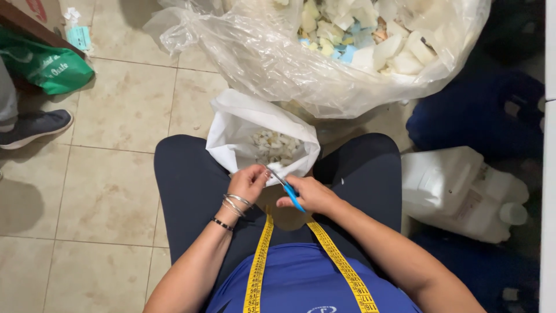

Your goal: Cutting foam pieces with scissors and placing them into a bag

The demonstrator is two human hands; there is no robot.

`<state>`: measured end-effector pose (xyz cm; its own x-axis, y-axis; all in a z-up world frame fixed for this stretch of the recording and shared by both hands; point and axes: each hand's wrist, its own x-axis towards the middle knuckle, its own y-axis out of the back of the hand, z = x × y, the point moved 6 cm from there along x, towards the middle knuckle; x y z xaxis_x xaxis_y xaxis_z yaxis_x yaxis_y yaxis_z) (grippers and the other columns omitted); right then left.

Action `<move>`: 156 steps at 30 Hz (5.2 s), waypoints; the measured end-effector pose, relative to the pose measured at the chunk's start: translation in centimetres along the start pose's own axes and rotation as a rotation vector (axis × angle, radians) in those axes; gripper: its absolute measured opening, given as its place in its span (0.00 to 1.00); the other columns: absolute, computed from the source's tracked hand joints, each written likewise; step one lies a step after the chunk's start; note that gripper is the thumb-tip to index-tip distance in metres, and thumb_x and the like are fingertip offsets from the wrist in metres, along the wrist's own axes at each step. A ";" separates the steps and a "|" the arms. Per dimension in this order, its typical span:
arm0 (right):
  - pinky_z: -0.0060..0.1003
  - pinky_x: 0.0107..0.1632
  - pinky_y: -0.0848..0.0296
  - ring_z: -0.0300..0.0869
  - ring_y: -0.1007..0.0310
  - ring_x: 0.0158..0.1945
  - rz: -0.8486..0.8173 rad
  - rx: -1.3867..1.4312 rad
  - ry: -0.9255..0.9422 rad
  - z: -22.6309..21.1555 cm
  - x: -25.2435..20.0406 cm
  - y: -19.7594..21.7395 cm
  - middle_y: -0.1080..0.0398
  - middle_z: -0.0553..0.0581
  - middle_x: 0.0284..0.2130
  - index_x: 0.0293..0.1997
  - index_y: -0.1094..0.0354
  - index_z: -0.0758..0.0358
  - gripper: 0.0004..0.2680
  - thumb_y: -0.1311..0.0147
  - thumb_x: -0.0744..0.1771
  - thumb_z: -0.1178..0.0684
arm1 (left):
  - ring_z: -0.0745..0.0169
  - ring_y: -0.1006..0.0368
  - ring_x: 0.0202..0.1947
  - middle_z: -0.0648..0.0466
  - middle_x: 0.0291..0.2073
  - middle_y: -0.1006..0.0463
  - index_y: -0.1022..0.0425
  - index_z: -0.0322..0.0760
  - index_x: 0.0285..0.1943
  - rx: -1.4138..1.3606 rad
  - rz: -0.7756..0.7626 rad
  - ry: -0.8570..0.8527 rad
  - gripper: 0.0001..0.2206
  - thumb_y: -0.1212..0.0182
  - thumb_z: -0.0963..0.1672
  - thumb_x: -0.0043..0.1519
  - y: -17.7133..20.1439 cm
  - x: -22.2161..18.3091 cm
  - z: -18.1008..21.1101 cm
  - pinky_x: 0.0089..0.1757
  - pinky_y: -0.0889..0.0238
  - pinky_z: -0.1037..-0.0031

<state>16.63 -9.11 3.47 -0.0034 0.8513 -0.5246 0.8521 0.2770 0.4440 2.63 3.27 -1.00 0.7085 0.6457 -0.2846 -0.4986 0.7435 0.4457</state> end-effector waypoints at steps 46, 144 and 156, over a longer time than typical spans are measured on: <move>0.25 0.34 0.35 0.39 0.22 0.37 -0.568 0.740 0.350 -1.2 -0.2 -3.6 0.25 0.55 0.36 0.59 0.41 0.62 0.29 0.65 0.68 0.22 | 0.46 0.21 0.27 0.33 0.38 0.16 0.31 0.34 0.56 -1.048 -0.190 0.317 0.16 0.36 0.42 0.60 -4.3 0.4 -1.4 0.22 0.30 0.66; 0.52 0.48 0.24 0.56 0.19 0.45 0.038 -0.233 -0.243 -2.6 -8.8 7.1 0.18 0.53 0.35 0.55 0.30 0.42 0.18 0.38 0.61 0.38 | 0.60 0.22 0.42 0.48 0.45 0.20 0.25 0.39 0.62 -1.086 0.257 0.171 0.26 0.24 0.40 0.53 1.2 0.5 0.8 0.44 0.22 0.70; 0.59 0.48 0.29 0.65 0.25 0.48 -0.089 -0.013 -0.104 -2.9 -4.7 3.4 0.25 0.68 0.36 0.60 0.41 0.51 0.27 0.41 0.61 0.28 | 0.65 0.23 0.38 0.51 0.39 0.18 0.20 0.38 0.55 -0.887 0.116 0.287 0.24 0.18 0.43 0.49 -1.7 1.4 -3.1 0.39 0.22 0.73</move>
<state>18.02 -10.87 9.49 -0.0239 0.7726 -0.6344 0.8439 0.3557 0.4015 2.92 3.41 -4.76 0.5392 0.6541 -0.5304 -0.8406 0.4567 -0.2913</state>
